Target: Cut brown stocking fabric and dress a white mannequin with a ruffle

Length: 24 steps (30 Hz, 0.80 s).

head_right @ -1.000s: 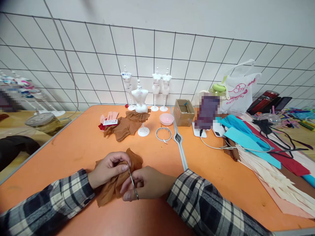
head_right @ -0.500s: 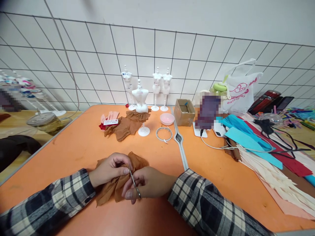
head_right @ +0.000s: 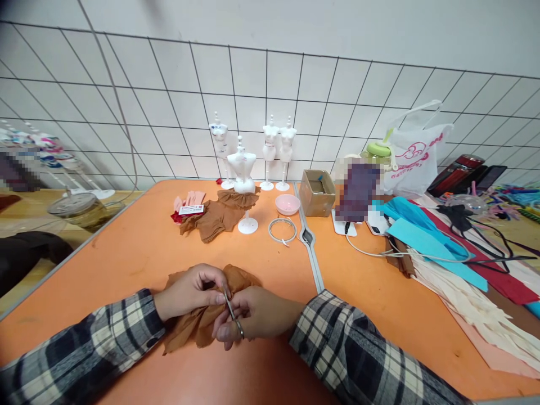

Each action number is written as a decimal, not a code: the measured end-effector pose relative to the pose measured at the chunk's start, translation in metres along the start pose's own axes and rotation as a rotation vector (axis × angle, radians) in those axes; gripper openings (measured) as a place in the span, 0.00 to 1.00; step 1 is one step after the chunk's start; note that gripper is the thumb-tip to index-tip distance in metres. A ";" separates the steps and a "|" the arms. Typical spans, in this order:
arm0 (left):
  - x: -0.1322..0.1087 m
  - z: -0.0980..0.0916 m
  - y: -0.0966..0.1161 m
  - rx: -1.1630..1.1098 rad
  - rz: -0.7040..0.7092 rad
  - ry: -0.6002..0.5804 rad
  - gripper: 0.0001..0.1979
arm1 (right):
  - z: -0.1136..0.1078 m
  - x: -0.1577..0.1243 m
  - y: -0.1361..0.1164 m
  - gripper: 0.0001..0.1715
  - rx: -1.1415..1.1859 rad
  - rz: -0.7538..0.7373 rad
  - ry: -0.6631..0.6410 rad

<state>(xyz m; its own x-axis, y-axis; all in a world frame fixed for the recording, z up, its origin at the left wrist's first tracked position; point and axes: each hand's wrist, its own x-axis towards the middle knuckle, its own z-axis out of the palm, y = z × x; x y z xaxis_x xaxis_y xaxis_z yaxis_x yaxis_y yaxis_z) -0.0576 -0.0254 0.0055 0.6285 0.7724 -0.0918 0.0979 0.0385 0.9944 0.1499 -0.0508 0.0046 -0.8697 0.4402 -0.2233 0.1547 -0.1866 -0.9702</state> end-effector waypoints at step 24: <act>0.000 0.001 0.002 0.069 0.008 -0.024 0.16 | -0.001 0.001 -0.001 0.30 -0.012 0.058 0.012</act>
<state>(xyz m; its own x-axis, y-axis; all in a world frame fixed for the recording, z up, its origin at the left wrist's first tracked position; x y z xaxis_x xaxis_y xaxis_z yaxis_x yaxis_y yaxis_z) -0.0566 -0.0259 0.0078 0.6476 0.7571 -0.0862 0.1455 -0.0118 0.9893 0.1496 -0.0496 0.0053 -0.8533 0.4397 -0.2803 0.2102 -0.2019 -0.9566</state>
